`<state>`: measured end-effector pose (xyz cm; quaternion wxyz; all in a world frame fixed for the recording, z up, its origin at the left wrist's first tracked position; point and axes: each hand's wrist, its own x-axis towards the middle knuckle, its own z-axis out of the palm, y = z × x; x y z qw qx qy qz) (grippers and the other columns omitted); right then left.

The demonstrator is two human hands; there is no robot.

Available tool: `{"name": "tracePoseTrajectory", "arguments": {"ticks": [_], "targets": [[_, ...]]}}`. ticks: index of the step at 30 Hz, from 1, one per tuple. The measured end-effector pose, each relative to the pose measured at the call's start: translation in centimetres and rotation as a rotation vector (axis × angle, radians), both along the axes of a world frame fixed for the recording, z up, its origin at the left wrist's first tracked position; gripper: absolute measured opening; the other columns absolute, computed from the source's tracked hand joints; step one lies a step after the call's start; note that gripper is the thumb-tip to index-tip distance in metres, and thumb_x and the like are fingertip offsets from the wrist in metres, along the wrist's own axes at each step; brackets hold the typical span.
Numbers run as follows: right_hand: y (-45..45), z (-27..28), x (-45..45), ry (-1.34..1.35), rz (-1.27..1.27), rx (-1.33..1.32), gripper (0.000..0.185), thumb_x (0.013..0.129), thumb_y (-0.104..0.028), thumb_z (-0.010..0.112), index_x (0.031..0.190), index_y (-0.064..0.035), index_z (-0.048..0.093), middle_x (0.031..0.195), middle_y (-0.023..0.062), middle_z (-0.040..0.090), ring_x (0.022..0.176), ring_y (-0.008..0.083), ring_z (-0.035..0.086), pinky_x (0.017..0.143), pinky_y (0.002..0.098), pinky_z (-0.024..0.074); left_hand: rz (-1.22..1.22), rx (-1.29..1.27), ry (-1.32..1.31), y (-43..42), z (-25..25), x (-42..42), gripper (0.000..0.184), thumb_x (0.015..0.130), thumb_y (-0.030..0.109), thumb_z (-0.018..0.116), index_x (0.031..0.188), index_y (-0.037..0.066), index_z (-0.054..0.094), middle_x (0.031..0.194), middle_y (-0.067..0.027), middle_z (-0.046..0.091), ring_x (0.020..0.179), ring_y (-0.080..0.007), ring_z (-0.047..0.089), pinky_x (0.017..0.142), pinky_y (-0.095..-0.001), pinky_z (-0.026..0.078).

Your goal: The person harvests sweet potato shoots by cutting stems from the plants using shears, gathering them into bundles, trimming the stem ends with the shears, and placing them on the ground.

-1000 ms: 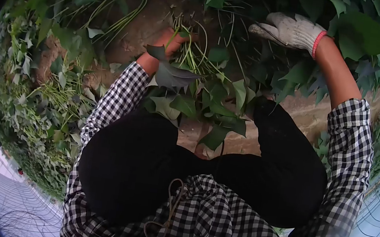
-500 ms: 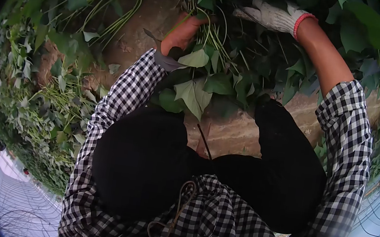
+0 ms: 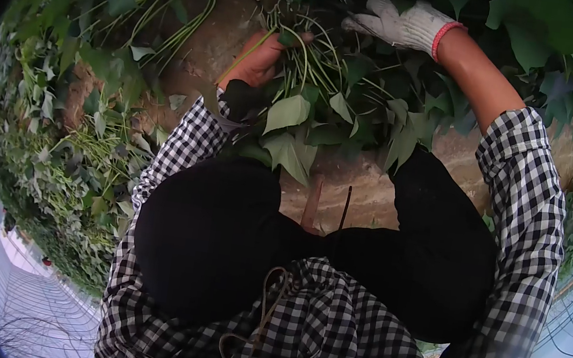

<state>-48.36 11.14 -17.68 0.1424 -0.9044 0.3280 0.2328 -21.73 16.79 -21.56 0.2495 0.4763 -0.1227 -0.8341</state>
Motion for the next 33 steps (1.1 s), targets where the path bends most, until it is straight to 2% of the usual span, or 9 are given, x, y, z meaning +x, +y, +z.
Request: {"name": "tracePoseTrajectory", "arguments": {"ticks": [4,6,8,9,11,14,22,25,33], "targets": [[-0.5,4.3,2.9,-0.112,-0.398,0.165,0.051,0.092,-0.049,0.046,0.113,-0.0032,0.057,0.098,0.0121,0.059,0.088,0.028,0.056,0.082,0.0376,0.0461,-0.066,-0.124,-0.241,-0.3,4.8,5.3,0.021,0.075,0.008,0.075,0.092,0.002,0.066,0.086,-0.0041,0.065,0.078,-0.0147,0.062,0.069,-0.0288,0.051],[-1.4,7.9,6.3,-0.116,-0.453,0.242,0.053,0.088,-0.051,0.054,0.107,-0.0012,0.059,0.09,0.0134,0.06,0.083,0.0291,0.058,0.077,0.0374,0.0465,0.023,-0.331,-0.119,-0.6,3.2,8.1,0.029,0.072,0.008,0.077,0.097,0.001,0.064,0.091,-0.004,0.064,0.086,-0.0149,0.06,0.076,-0.0297,0.05],[-1.8,8.3,8.5,-0.418,-0.517,0.174,0.049,0.083,-0.044,0.064,0.104,0.0,0.059,0.081,0.0114,0.06,0.074,0.0221,0.058,0.069,0.0346,0.0462,0.066,-0.428,-0.095,-1.8,3.9,10.4,0.065,0.069,0.001,0.079,0.124,0.005,0.046,0.102,-0.0033,0.058,0.091,-0.0148,0.057,0.079,-0.0287,0.048],[-1.8,9.7,10.1,-0.457,-0.533,0.164,0.045,0.084,-0.04,0.065,0.105,0.0,0.059,0.08,0.01,0.06,0.074,0.0188,0.058,0.068,0.0335,0.0464,0.052,-0.411,-0.145,-2.2,5.7,10.9,0.066,0.069,0.0,0.078,0.126,0.005,0.046,0.105,-0.0048,0.058,0.093,-0.0154,0.058,0.081,-0.0291,0.048],[0.4,13.2,8.9,-0.714,-0.618,0.218,0.039,0.085,-0.029,0.066,0.109,0.0002,0.058,0.088,0.0064,0.063,0.083,0.0133,0.06,0.075,0.0292,0.0484,0.02,-0.67,-0.226,-1.5,9.7,8.1,0.04,0.069,0.0,0.077,0.105,0.004,0.06,0.094,-0.0031,0.064,0.088,-0.0142,0.06,0.078,-0.0287,0.049],[1.0,17.3,11.3,-0.959,-0.674,0.275,0.042,0.084,-0.021,0.068,0.117,0.0022,0.055,0.098,0.006,0.064,0.091,0.0119,0.061,0.084,0.0263,0.0483,-0.079,-0.817,-0.254,-3.0,14.2,8.0,0.041,0.068,0.0,0.077,0.104,0.005,0.06,0.094,-0.0012,0.064,0.089,-0.013,0.06,0.08,-0.0278,0.048],[0.2,21.3,9.2,-1.346,-0.725,0.111,0.046,0.082,-0.013,0.071,0.123,-0.0003,0.054,0.108,0.0087,0.064,0.102,0.0147,0.061,0.089,0.0283,0.0504,-0.289,-1.002,-0.34,-6.5,24.5,3.7,0.064,0.072,-0.01,0.068,0.13,0.006,0.046,0.118,-0.0035,0.055,0.105,-0.0173,0.055,0.085,-0.0309,0.051],[0.1,20.2,9.4,-1.638,-0.711,0.322,0.046,0.081,-0.019,0.074,0.118,-0.0003,0.056,0.104,0.0075,0.066,0.097,0.0124,0.062,0.084,0.0266,0.0519,-0.321,-1.07,-0.368,-7.1,23.6,3.4,0.068,0.068,-0.011,0.071,0.129,0.006,0.046,0.118,-0.004,0.055,0.109,-0.0144,0.053,0.086,-0.029,0.05],[0.3,19.3,9.1,-1.615,-0.71,0.462,0.043,0.082,-0.02,0.07,0.118,-0.0009,0.056,0.104,0.0069,0.065,0.098,0.0138,0.061,0.091,0.0294,0.0483,-0.388,-1.094,-0.519,-6.6,22.3,2.5,0.078,0.058,-0.003,0.081,0.128,0.005,0.046,0.12,-0.0036,0.056,0.114,-0.0171,0.049,0.098,-0.0325,0.041]]}}
